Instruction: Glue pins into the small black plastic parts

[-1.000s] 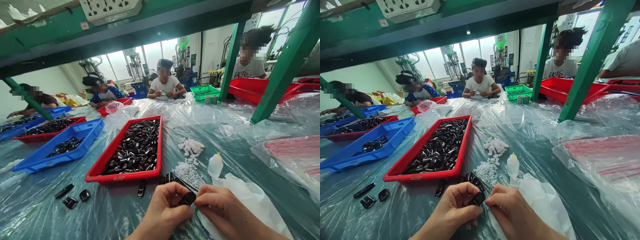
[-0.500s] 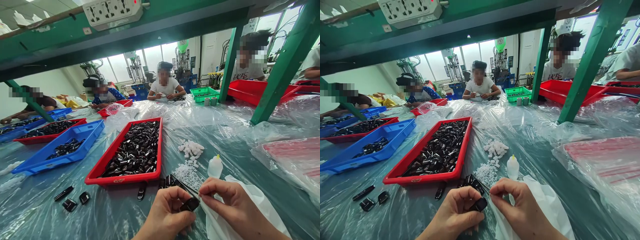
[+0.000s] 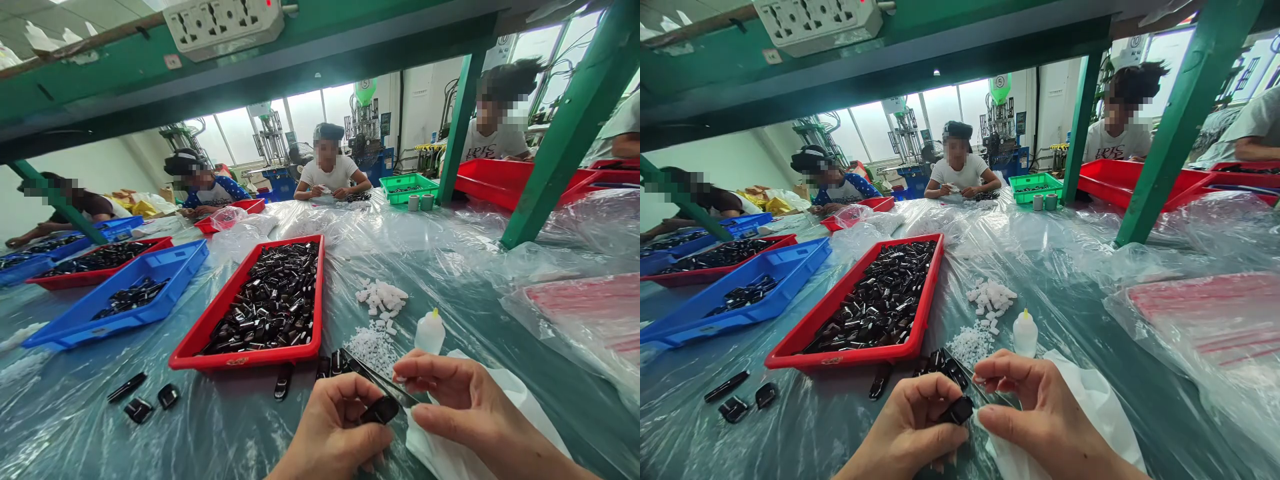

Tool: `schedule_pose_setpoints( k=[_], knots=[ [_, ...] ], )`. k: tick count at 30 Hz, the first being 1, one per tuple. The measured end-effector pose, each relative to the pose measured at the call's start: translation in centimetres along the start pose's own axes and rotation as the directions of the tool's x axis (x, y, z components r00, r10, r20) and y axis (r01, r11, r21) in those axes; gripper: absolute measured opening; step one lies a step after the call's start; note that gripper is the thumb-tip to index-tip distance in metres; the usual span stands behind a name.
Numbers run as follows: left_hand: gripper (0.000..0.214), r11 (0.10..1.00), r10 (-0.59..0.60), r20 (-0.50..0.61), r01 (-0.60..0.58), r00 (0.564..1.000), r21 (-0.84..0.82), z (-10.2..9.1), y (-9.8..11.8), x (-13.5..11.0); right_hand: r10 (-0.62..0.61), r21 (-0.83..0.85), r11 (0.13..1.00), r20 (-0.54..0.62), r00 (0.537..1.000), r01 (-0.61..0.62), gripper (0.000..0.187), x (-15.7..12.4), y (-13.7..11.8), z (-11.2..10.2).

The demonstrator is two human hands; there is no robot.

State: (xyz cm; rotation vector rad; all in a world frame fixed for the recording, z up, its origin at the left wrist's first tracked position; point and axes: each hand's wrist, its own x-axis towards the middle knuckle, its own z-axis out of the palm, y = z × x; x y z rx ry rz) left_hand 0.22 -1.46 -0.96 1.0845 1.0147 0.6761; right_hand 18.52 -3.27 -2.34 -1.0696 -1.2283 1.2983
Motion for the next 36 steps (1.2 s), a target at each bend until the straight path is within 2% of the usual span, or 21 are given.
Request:
schedule_pose_setpoints(
  k=[6, 10, 13, 15, 19, 22, 25, 29, 32, 36],
  knots=[
    [0.021, 0.995, 0.027, 0.02, -0.025, 0.999, -0.099, 0.0, 0.0, -0.2, -0.058, -0.061, 0.996, 0.06, 0.997, 0.061, 0.027, 0.1, -0.2, 0.3],
    [0.024, 0.966, 0.056, 0.152, -0.015, 0.987, -0.259, 0.0, -0.5, -0.2, -0.195, -0.223, 0.955, 0.031, 0.98, 0.197, 0.019, 0.3, 0.1, 0.9],
    [0.024, 0.939, 0.077, 0.267, 0.021, 0.961, -0.344, 0.0, -1.2, 0.0, -0.231, -0.272, 0.934, 0.027, 0.973, 0.229, 0.019, 0.2, 0.2, 1.2],
    [0.024, 0.939, 0.064, 0.286, 0.039, 0.956, -0.342, 0.0, -1.5, 0.2, -0.193, -0.235, 0.952, 0.031, 0.981, 0.195, 0.023, 0.1, 0.1, 1.1],
    [0.022, 0.953, -0.033, 0.225, 0.099, 0.974, -0.288, 0.1, -1.4, 0.2, -0.098, -0.107, 0.989, 0.01, 0.995, 0.099, 0.028, 0.1, 0.0, 0.4],
    [0.024, 0.962, -0.001, 0.156, 0.043, 0.988, -0.271, 0.2, -1.1, 0.1, 0.022, 0.012, 1.0, -0.018, 1.0, -0.022, 0.016, 0.2, 0.1, 0.3],
    [0.025, 0.965, 0.052, 0.102, -0.024, 0.993, -0.261, 0.3, -1.0, 0.1, 0.134, 0.135, 0.982, 0.024, 0.991, -0.136, 0.013, 0.2, 0.0, 0.6],
    [0.026, 0.961, 0.054, 0.118, -0.019, 0.992, -0.274, 0.4, -1.1, 0.2, 0.189, 0.242, 0.948, 0.097, 0.977, -0.207, 0.017, 0.1, 0.0, 1.2],
    [0.026, 0.968, 0.045, 0.077, -0.024, 0.996, -0.25, 0.5, -1.1, 0.2, 0.198, 0.327, 0.913, 0.173, 0.965, -0.246, 0.02, 0.3, 0.5, 1.4],
    [0.024, 0.972, 0.062, 0.047, -0.049, 0.997, -0.23, 0.7, -1.1, 0.1, 0.195, 0.441, 0.859, 0.188, 0.963, -0.26, 0.017, 0.2, 0.9, 1.5]
  ],
)
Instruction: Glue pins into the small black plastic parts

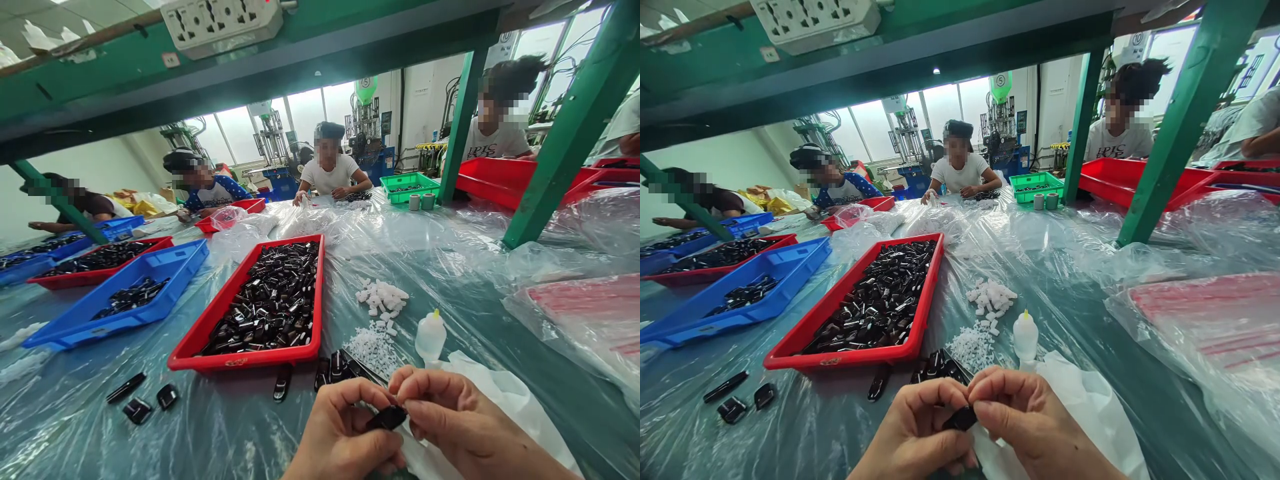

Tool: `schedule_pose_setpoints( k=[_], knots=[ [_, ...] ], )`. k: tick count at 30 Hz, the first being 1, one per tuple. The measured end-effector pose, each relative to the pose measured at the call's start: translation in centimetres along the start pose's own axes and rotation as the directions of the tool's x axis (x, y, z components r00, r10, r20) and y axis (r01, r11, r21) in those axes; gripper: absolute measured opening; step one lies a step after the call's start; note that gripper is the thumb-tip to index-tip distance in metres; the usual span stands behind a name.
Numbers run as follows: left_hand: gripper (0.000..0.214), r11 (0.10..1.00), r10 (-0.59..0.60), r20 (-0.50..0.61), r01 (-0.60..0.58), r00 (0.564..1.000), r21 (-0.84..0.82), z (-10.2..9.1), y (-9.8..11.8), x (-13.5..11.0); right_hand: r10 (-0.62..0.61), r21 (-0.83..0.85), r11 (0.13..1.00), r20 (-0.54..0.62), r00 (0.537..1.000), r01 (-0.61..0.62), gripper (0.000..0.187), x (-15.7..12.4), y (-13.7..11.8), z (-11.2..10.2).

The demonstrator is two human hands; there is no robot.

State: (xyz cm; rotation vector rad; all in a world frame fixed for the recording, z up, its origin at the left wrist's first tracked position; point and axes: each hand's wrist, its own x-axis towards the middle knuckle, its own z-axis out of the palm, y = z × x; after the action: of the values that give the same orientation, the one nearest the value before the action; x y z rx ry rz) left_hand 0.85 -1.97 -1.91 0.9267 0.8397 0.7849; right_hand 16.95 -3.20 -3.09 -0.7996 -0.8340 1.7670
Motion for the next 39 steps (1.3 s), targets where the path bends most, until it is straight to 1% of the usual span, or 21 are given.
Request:
schedule_pose_setpoints(
  k=[5, 7, 9, 12, 15, 19, 21, 23, 25, 27, 29, 32, 34, 35, 36, 37, 38, 39],
  knots=[
    [0.024, 1.0, 0.017, -0.002, -0.017, 1.0, -0.003, 0.1, -0.1, 0.0, 0.047, 0.118, 0.992, 0.007, 0.999, -0.047, 0.014, -0.4, 0.4, 0.2],
    [0.022, 1.0, 0.014, 0.002, -0.015, 1.0, 0.018, 0.0, -0.2, 0.0, 0.047, 0.162, 0.986, 0.012, 0.999, -0.048, 0.014, -0.4, 0.7, 0.2],
    [0.021, 0.999, 0.01, -0.004, -0.01, 1.0, 0.037, 0.0, -0.3, 0.0, 0.057, 0.193, 0.979, 0.021, 0.998, -0.06, 0.016, -0.3, 0.9, 0.2],
    [0.022, 0.999, 0.023, -0.008, -0.023, 1.0, 0.03, 0.0, -0.4, -0.1, 0.112, 0.196, 0.973, 0.047, 0.993, -0.119, 0.022, -0.1, 1.3, 0.1],
    [0.02, 0.995, 0.099, 0.01, -0.099, 0.995, 0.025, 0.1, -0.4, -0.2, 0.15, 0.195, 0.967, 0.084, 0.985, -0.164, 0.027, -0.2, 1.4, 0.0],
    [0.017, 0.961, 0.265, 0.028, -0.266, 0.964, 0.074, 0.1, -0.6, -0.3, 0.143, 0.2, 0.964, 0.172, 0.975, -0.177, 0.033, -0.4, 1.4, 0.2],
    [0.017, 0.956, 0.282, 0.04, -0.284, 0.959, 0.074, 0.1, -0.7, -0.3, 0.133, 0.204, 0.963, 0.211, 0.968, -0.177, 0.033, -0.5, 1.4, 0.3],
    [0.019, 0.966, 0.247, 0.052, -0.25, 0.967, 0.057, 0.1, -0.6, -0.3, 0.133, 0.204, 0.962, 0.22, 0.966, -0.179, 0.032, -0.4, 1.5, 0.3],
    [0.021, 0.979, 0.184, 0.048, -0.188, 0.982, 0.074, 0.0, -0.4, -0.3, 0.14, 0.177, 0.968, 0.2, 0.97, -0.176, 0.031, -0.2, 1.5, 0.1],
    [0.02, 0.981, 0.11, 0.022, -0.112, 0.994, 0.158, -0.1, -0.1, -0.3, 0.141, 0.105, 0.982, 0.151, 0.978, -0.157, 0.033, 0.1, 1.4, -0.1],
    [0.017, 0.962, 0.023, -0.015, -0.018, 1.0, 0.273, -0.3, 0.4, -0.4, 0.123, -0.007, 0.992, 0.105, 0.987, -0.123, 0.037, 0.3, 1.2, -0.1],
    [0.014, 0.885, -0.085, -0.047, 0.097, 0.995, 0.456, -1.2, 1.4, -1.0, 0.076, -0.165, 0.984, 0.013, 0.997, -0.072, 0.038, 0.0, 0.6, 0.2],
    [0.012, 0.785, -0.088, -0.081, 0.119, 0.993, 0.608, -2.4, 2.1, -2.1, 0.044, -0.233, 0.971, -0.058, 0.997, -0.057, 0.035, -0.4, 0.2, 0.5],
    [0.01, 0.714, -0.065, -0.114, 0.126, 0.991, 0.688, -3.3, 2.5, -2.9, 0.037, -0.257, 0.965, -0.084, 0.996, -0.057, 0.035, -0.5, 0.1, 0.6],
    [0.009, 0.641, -0.018, -0.147, 0.124, 0.989, 0.757, -4.3, 2.9, -3.7, 0.037, -0.279, 0.958, -0.095, 0.995, -0.062, 0.035, -0.7, 0.1, 0.7],
    [0.01, 0.569, 0.026, -0.182, 0.135, 0.983, 0.811, -5.5, 3.3, -4.6, 0.04, -0.298, 0.952, -0.096, 0.995, -0.067, 0.035, -0.8, 0.1, 0.7],
    [0.01, 0.5, 0.079, -0.23, 0.161, 0.97, 0.851, -7.0, 3.7, -5.6, 0.048, -0.314, 0.947, -0.09, 0.995, -0.074, 0.035, -0.8, 0.1, 0.6],
    [0.012, 0.421, 0.141, -0.256, 0.176, 0.956, 0.89, -8.5, 4.2, -6.5, 0.056, -0.327, 0.942, -0.078, 0.995, -0.079, 0.036, -0.8, 0.2, 0.5]
  ],
)
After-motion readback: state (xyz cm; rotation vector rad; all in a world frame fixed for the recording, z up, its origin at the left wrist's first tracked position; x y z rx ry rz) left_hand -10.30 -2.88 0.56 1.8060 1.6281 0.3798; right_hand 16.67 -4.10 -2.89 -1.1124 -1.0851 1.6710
